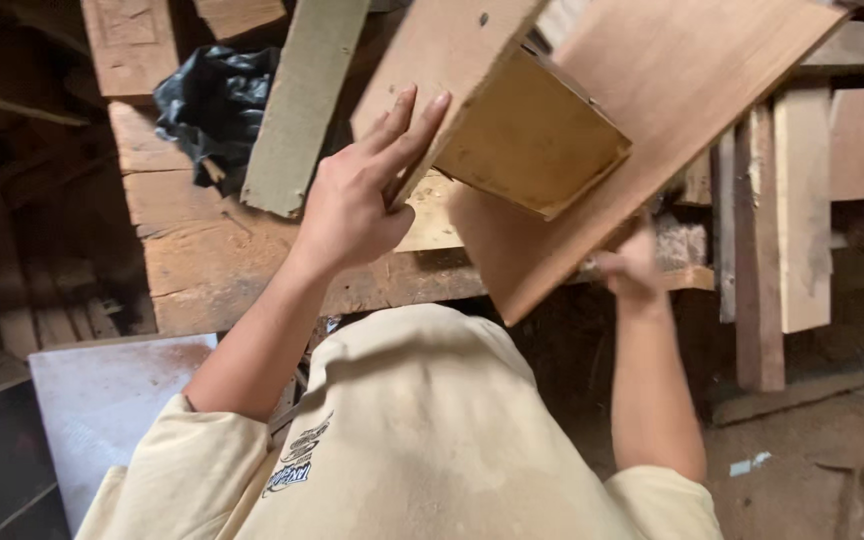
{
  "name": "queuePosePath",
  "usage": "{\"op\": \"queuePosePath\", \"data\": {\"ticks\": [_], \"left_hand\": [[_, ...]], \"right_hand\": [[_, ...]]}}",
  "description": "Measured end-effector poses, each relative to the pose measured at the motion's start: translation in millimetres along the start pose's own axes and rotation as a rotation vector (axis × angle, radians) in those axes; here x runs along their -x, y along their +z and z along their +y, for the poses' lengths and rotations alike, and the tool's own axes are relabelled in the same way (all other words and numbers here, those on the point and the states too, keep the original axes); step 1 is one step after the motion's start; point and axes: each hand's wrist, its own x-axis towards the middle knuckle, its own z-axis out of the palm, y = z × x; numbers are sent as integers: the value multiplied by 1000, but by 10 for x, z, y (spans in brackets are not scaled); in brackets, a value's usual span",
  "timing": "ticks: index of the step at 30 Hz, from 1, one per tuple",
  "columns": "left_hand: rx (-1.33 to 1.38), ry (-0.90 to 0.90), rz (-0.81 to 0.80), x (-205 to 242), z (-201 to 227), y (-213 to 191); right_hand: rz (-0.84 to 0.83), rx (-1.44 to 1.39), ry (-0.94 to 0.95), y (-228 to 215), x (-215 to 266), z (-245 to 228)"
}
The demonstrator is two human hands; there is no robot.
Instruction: The person assembles a small wooden box by aligning and nailing wooden panels together. They position the pieces, insert nails, and use a hammer to secure the joints, repeatedly adjusting the box to ensure alignment.
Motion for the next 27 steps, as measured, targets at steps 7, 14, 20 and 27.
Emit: {"op": "queuePosePath", "data": {"ticks": [7,14,20,27], "left_hand": [[-646,-41,-230,-14,391,-110],[-649,-37,-449,-98,436,8],[-517,121,-324,-91,118,279],[-337,130,-392,-343,-87,359]], "right_hand": [[271,-555,352,659,-208,879],[246,-762,358,922,-330,1144],[427,-407,570,577,-168,1502],[436,360,829,323,-161,1060]]}}
